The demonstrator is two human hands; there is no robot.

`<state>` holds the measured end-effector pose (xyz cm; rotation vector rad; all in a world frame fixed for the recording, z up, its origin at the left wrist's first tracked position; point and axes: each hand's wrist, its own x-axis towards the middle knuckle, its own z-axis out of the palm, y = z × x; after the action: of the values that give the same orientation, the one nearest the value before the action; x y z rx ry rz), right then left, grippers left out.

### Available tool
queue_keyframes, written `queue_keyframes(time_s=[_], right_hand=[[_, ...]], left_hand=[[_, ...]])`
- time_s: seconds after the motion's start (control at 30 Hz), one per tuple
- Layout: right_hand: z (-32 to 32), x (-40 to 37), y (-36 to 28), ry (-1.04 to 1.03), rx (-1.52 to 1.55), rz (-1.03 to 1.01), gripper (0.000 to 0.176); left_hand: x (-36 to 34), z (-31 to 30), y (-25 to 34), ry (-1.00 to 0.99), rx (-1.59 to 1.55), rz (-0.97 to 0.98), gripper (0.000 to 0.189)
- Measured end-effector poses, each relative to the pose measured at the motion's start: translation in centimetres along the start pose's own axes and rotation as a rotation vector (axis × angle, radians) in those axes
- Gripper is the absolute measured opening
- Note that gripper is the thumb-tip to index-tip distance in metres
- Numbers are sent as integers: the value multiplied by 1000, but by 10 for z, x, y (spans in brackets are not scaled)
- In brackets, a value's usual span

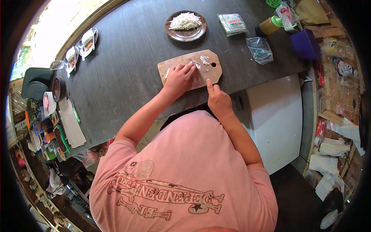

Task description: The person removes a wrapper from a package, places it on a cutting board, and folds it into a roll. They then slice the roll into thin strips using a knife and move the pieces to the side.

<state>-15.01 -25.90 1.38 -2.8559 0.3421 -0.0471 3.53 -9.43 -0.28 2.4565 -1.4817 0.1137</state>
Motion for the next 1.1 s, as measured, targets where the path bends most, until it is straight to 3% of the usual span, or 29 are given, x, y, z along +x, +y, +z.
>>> queue_keyframes(time_s=[0.47,1.1], right_hand=[[-15,-3,23,86,272,61,51],[-17,-8,24,7,280,13,51]], left_hand=[[0,2,3,44,-18,-27,51],[-1,2,4,44,-8,-30,53]])
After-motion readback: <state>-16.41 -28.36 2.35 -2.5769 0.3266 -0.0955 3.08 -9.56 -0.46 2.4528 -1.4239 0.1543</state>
